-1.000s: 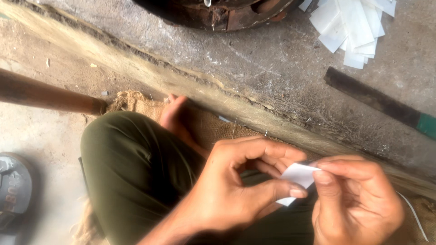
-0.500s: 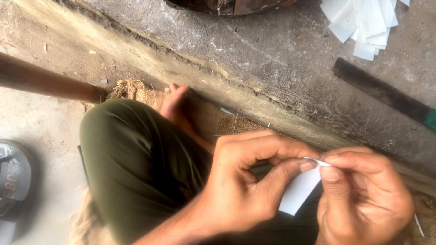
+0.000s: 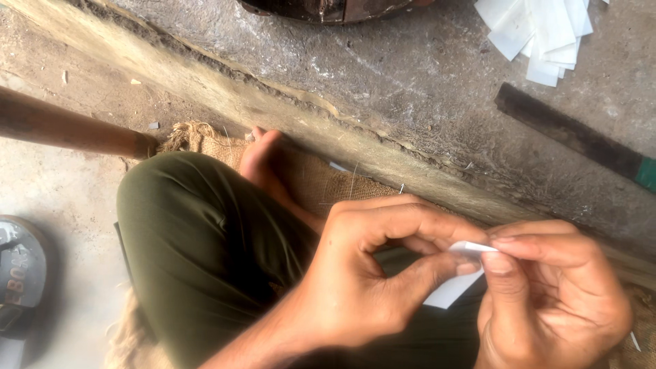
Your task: The person sits on the floor and folds white insulating strips by hand, creasing each one and inserting it into a slot of an electric motor stator, repeating this for successive slots while a pile of prepared strips sits beside the motor.
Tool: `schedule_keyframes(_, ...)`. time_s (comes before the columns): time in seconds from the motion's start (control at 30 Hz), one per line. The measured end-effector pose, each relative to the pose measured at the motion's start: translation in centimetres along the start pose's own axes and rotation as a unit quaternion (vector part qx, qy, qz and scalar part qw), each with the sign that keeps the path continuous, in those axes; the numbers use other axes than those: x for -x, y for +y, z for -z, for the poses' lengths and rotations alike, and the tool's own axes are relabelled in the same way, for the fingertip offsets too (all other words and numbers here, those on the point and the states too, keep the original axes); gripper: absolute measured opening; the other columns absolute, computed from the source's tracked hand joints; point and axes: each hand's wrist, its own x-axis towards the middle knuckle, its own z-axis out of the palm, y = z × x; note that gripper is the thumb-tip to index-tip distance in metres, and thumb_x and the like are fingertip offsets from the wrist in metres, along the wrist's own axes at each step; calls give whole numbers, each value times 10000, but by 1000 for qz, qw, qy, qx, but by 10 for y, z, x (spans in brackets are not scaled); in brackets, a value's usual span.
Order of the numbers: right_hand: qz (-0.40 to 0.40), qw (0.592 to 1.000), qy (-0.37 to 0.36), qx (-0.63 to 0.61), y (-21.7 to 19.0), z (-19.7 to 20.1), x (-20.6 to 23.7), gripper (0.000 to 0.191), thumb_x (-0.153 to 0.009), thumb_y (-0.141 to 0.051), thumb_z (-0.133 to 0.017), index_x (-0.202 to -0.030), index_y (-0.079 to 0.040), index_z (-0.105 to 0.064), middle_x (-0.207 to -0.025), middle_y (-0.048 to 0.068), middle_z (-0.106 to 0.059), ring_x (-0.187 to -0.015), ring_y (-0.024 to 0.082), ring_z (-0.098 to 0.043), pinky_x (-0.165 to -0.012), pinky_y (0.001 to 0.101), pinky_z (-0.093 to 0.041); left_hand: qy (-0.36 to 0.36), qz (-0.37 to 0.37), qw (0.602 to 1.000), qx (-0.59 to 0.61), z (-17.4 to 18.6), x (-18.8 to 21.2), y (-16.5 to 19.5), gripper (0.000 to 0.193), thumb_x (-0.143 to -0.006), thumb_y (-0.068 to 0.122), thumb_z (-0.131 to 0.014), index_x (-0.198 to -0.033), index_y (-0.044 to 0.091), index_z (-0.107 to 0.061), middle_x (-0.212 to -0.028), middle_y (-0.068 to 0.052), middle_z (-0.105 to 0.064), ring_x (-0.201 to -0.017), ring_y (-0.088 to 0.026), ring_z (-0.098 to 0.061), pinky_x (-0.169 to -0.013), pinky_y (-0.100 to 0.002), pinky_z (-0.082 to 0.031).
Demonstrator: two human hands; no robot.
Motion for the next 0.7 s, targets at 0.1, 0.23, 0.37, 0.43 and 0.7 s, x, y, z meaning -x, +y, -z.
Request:
schedule_keyframes(0.1, -13, 999, 7, 31, -6, -4, -3, 128, -1003, 182, -626, -1030, 60, -597, -956, 212, -673, -861, 162, -709, -787, 237, -601, 5, 6, 1000, 18, -1, 2, -2, 164, -1001, 21, -767, -1164, 29, -746, -1039, -100, -780, -937, -126, -775, -854, -233, -648)
schedule_keyframes(0.23, -11, 1000, -6, 28, -7, -2, -4, 138, -994, 159, -621, -1055, 38, -596, -959, 199, -671, -861, 150, -705, -781, 226, -598, 12, -22, 999, -20, -2, 3, -8, 82, -1031, 32, -747, -1113, 30, -756, -1024, -88, -788, -934, -118, -787, -850, -219, -647)
schedule_keyframes(0.37, 7, 1000, 17, -7, 19, 11, 2, 102, -943, 124, -659, -966, 35, -615, -913, 190, -668, -756, 150, -652, -710, 227, -538, 17, -51, 995, -80, -1, 0, -11, 67, -986, 11, -722, -1046, 24, -748, -997, -88, -782, -931, -158, -785, -842, -252, -628)
schedule_keyframes(0.43, 58, 998, -23, -26, 41, 22, 2, 108, -954, 84, -694, -943, 1, -625, -897, 146, -678, -832, 176, -660, -792, 280, -552, 13, -69, 991, -118, 1, -3, -13, 93, -919, -10, -707, -998, 21, -745, -982, -95, -782, -905, -198, -782, -807, -288, -613)
schedule_keyframes(0.7, 188, 979, -79, -32, 173, 32, -45, 222, -850, -13, -808, -899, -81, -602, -844, 46, -649, -915, 257, -657, -888, 431, -568, -2, -137, 985, -109, 7, -41, -61, 115, -892, 123, -816, -845, 26, -775, -858, -82, -781, -870, -192, -808, -813, -314, -629)
